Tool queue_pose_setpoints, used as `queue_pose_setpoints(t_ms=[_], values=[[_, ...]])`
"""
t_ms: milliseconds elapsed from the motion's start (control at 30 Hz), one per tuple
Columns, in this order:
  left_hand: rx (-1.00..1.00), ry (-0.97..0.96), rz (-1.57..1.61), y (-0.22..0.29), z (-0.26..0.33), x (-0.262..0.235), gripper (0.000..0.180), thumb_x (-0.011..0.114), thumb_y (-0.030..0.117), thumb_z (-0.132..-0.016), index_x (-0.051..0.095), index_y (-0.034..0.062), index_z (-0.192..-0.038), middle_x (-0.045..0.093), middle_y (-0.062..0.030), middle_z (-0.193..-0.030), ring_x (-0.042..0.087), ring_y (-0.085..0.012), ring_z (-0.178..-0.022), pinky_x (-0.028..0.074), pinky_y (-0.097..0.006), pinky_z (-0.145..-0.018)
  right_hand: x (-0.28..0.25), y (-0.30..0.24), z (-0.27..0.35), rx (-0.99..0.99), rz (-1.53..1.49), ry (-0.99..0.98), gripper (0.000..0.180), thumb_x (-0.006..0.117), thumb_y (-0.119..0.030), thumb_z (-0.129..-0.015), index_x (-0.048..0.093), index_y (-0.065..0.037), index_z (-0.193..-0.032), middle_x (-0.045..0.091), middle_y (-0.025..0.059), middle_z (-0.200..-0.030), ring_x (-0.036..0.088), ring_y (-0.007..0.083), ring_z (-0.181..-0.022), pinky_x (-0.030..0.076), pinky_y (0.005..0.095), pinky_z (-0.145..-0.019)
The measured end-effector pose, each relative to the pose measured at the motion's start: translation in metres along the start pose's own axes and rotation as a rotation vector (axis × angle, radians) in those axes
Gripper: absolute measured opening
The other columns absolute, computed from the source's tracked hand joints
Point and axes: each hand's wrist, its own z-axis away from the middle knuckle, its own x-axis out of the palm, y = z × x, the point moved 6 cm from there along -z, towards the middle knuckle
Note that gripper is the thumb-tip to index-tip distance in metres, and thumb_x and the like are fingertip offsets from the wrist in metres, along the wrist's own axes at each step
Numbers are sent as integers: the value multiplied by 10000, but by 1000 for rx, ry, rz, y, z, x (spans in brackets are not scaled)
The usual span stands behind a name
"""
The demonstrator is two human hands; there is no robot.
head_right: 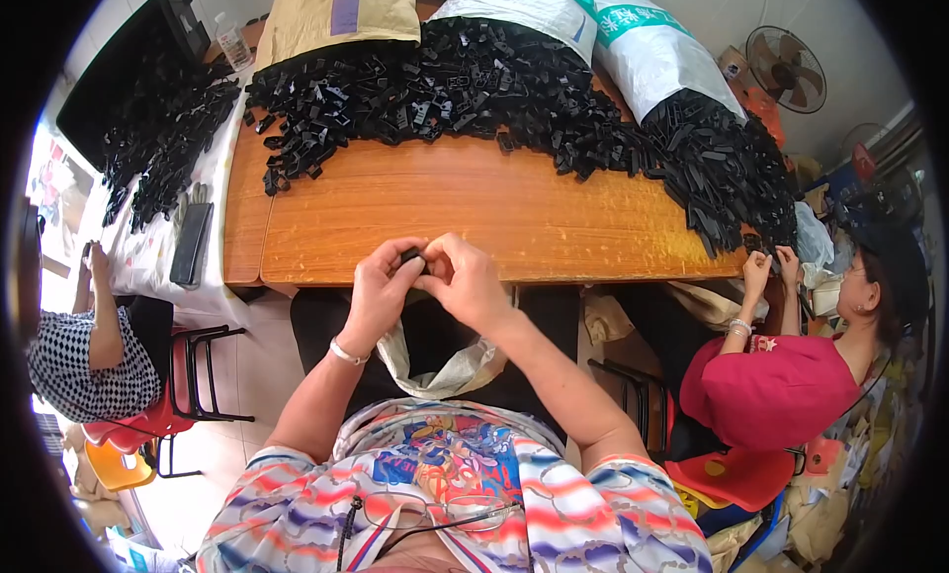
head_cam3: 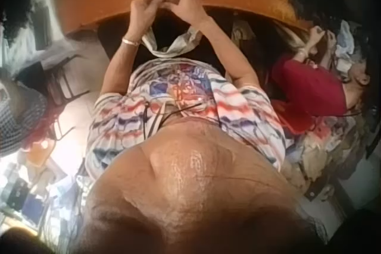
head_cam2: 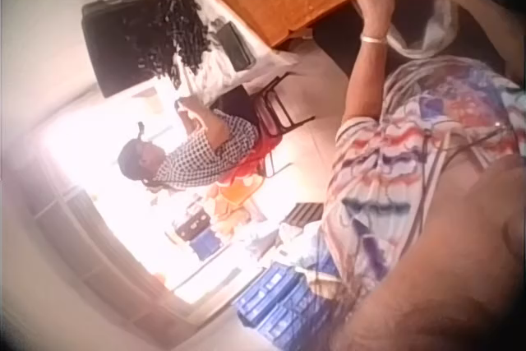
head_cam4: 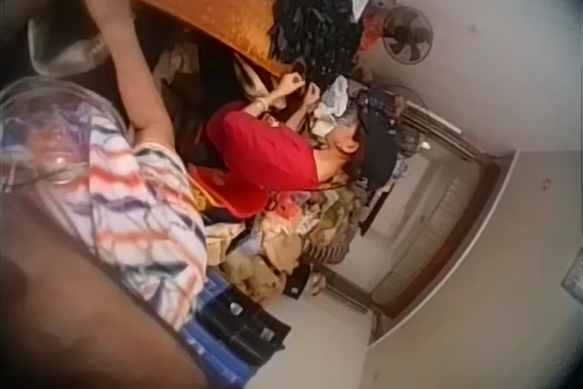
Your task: Assembling or inspecting small black plastic components at a workbench.
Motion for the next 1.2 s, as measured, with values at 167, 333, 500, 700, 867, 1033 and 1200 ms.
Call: queue_pose_setpoints(t_ms=[167,333,500,700,867,1033,1200], values=[[153,-170,-363,3,33,-4,275,694,125,-854,652,14,-1103,693,-116,-908,661,-232,-803,524,-327,-736,-16,22,-29,100,-43,-371,109,691,-65,-857,667,-6,-946,674,28,-819,608,75,-699,506,246,-639],[384,38,-461,16,5,-23,244,696,54,-806,644,22,-1042,653,-149,-954,645,-279,-819,523,-351,-698,-34,41,-114,-158,358,29,137,638,-58,-831,675,-20,-958,667,146,-874,663,293,-792,529,371,-712],[463,175,-675,15,-96,-60,260,614,19,-837,618,58,-1094,610,-157,-946,628,-316,-825,511,-395,-726,-19,46,-182,-198,642,93,226,559,-59,-860,673,-57,-1055,618,174,-1018,632,391,-925,519,450,-799],[441,164,-969,16,-184,-58,306,602,26,-837,602,130,-1125,560,-160,-1007,604,-361,-924,512,-442,-774,-11,67,-218,-182,920,-1,196,472,-101,-907,637,-45,-996,574,234,-1073,660,389,-883,552,463,-764],[561,177,-1122,24,-181,-62,235,671,41,-789,581,114,-993,556,-129,-985,569,-317,-975,514,-417,-783,-3,38,-188,-228,984,-136,200,623,-150,-851,624,-22,-1004,599,217,-1040,660,375,-904,555,441,-774],[571,68,-1102,26,-162,-51,285,708,18,-751,572,80,-993,582,-100,-990,556,-300,-987,506,-394,-824,-4,40,-145,-164,689,-124,314,769,-169,-758,578,7,-933,633,222,-975,624,409,-937,514,451,-807],[535,209,-934,17,-151,-60,261,711,23,-752,631,69,-997,595,-103,-998,566,-308,-1003,498,-386,-833,-4,38,-117,-171,475,-63,271,772,-66,-733,600,19,-924,637,212,-947,623,396,-908,505,451,-794]])
